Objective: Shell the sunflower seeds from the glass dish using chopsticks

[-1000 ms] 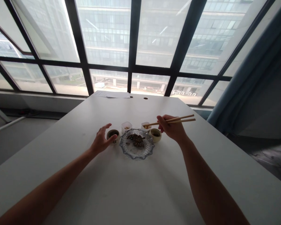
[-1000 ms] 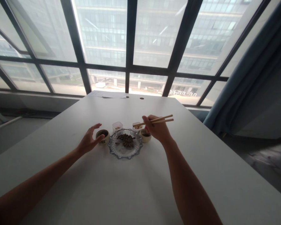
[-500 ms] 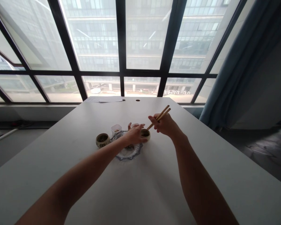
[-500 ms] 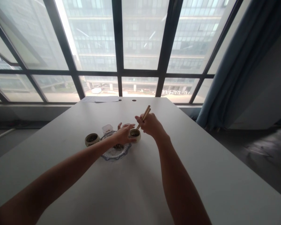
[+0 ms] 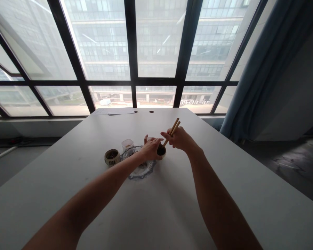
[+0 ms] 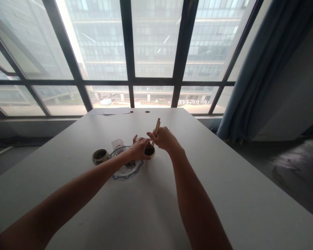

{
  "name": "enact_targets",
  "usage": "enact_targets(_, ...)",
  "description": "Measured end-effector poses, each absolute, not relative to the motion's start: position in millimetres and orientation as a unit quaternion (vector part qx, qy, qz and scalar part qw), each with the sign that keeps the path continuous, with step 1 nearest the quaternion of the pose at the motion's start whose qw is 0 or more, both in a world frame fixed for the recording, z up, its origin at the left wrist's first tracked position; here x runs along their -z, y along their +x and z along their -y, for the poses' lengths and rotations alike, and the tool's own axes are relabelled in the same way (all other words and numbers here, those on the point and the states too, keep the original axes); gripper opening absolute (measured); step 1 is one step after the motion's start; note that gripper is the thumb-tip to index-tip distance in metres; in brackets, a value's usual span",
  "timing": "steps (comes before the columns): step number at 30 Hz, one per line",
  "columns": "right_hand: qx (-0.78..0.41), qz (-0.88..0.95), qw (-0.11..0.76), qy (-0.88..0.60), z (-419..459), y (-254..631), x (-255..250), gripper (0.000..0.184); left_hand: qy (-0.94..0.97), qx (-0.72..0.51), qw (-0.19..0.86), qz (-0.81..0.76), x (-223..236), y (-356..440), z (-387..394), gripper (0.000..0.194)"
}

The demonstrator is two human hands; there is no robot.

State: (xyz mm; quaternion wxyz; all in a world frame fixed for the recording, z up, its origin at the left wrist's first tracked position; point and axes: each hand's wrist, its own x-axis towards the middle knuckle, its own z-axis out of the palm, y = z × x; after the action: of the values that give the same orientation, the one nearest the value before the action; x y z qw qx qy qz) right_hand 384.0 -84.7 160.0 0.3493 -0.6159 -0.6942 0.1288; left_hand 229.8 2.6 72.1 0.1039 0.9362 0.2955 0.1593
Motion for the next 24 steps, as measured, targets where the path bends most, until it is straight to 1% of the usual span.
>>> enact_targets(3, -0.114, 0.694, 0.343, -0.623, 80, 388, -155, 0.042, 0.934, -0.161, 0.113, -0.298, -70, 227, -5, 0.087)
enact_targets(8, -0.087, 0.675, 0.367, -0.635, 79, 386, -156, 0.045, 0.933, -0.164, 0.106, -0.302, -65, 226, -13, 0.080)
enact_targets(11, -0.062, 0.652, 0.410, -0.635, 80, 383, -157, 0.046, 0.935, -0.151, 0.104, -0.303, -67, 226, -14, 0.077)
enact_targets(13, -0.038, 0.634, 0.454, -0.625, 80, 382, -158, 0.052, 0.939, -0.141, 0.111, -0.294, -73, 219, -13, 0.077)
enact_targets(15, -0.031, 0.620, 0.501, -0.603, 80, 380, -158, 0.058, 0.940, -0.153, 0.124, -0.280, -82, 203, -14, 0.070)
enact_targets(17, -0.055, 0.612, 0.533, -0.582, 81, 377, -158, 0.060, 0.929, -0.199, 0.134, -0.283, -90, 176, -16, 0.053)
enact_targets(19, -0.117, 0.628, 0.518, -0.568, 80, 372, -156, 0.058, 0.905, -0.259, 0.126, -0.315, -93, 142, -20, 0.043)
enact_targets(21, -0.184, 0.671, 0.458, -0.554, 79, 366, -151, 0.054, 0.875, -0.312, 0.107, -0.353, -88, 105, -25, 0.035)
enact_targets(24, -0.226, 0.732, 0.367, -0.528, 74, 356, -140, 0.048, 0.832, -0.371, 0.096, -0.400, -67, 58, -32, 0.035)
